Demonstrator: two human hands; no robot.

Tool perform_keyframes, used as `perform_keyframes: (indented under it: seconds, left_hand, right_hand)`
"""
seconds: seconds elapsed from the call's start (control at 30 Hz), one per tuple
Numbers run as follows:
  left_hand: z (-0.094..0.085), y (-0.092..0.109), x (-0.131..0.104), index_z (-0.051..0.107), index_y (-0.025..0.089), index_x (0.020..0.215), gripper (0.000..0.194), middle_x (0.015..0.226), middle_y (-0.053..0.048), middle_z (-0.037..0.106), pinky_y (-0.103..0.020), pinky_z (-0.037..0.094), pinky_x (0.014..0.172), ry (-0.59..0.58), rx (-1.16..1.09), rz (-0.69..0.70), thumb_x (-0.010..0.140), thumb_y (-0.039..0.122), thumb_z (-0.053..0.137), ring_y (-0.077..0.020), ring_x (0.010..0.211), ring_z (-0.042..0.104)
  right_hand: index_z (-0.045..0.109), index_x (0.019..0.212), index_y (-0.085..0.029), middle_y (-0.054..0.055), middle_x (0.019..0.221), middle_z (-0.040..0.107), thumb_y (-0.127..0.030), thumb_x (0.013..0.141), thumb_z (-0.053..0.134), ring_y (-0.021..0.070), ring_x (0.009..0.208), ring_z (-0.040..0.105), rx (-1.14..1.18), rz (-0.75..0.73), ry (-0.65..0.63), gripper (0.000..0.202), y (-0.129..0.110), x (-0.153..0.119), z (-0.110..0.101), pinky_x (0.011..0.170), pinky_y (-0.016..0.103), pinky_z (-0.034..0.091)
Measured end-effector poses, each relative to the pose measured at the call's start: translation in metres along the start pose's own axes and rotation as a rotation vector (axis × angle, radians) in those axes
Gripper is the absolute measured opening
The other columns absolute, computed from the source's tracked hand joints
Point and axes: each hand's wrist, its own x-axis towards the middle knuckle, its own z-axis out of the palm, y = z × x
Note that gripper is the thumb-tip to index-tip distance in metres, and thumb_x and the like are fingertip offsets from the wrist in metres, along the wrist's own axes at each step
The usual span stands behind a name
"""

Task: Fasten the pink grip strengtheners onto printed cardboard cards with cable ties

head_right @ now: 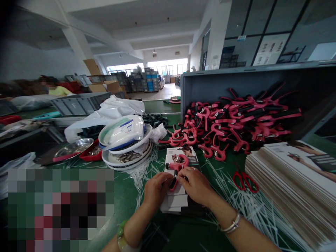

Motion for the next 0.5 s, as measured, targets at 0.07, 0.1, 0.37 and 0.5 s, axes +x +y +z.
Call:
perform_keyframes:
  seconds: [0.07,0.1,0.37,0.5]
  left_hand:
    - [-0.0002,-0.0002,-0.0001,0.067,0.026,0.089,0.017,0.088,0.002,0.07,-0.019,0.042,0.064,0.003,-0.006,-0.01,0.084,0.019,0.053,-0.0114,0.076,0.063]
    - [-0.0004,-0.0004,-0.0003,0.067,0.025,0.089,0.016,0.088,0.002,0.07,-0.019,0.042,0.063,0.004,-0.008,-0.014,0.084,0.02,0.053,-0.0115,0.076,0.063]
    - [-0.0005,0.0004,0.0012,0.068,0.025,0.088,0.016,0.086,0.001,0.07,-0.019,0.042,0.063,-0.004,-0.034,-0.013,0.084,0.02,0.053,-0.0118,0.074,0.063]
    - [0.0008,0.0005,0.0016,0.069,0.024,0.087,0.016,0.086,0.0,0.07,-0.019,0.043,0.064,0.019,-0.068,-0.011,0.084,0.019,0.053,-0.0121,0.075,0.063]
  right_hand:
    - [0.059,0.073,-0.019,0.001,0.077,0.061,-0.029,0.086,0.047,0.0164,0.078,0.054,0.033,0.004,-0.009,0.02,0.0017,0.0017,-0.001,0.07,0.027,0.037]
    - [0.059,0.073,-0.019,0.001,0.076,0.06,-0.03,0.086,0.046,0.0158,0.076,0.054,0.056,0.009,-0.013,0.021,0.0026,0.0024,-0.0014,0.068,0.027,0.037]
    - [0.059,0.069,-0.018,0.0,0.068,0.056,-0.031,0.085,0.048,0.0134,0.068,0.051,0.096,-0.015,-0.058,0.024,0.0046,0.0064,-0.0043,0.062,0.024,0.036]
    - [0.059,0.07,-0.017,-0.001,0.064,0.053,-0.03,0.083,0.049,0.0118,0.061,0.048,0.1,0.012,-0.114,0.021,0.0061,0.0099,-0.0046,0.056,0.023,0.034]
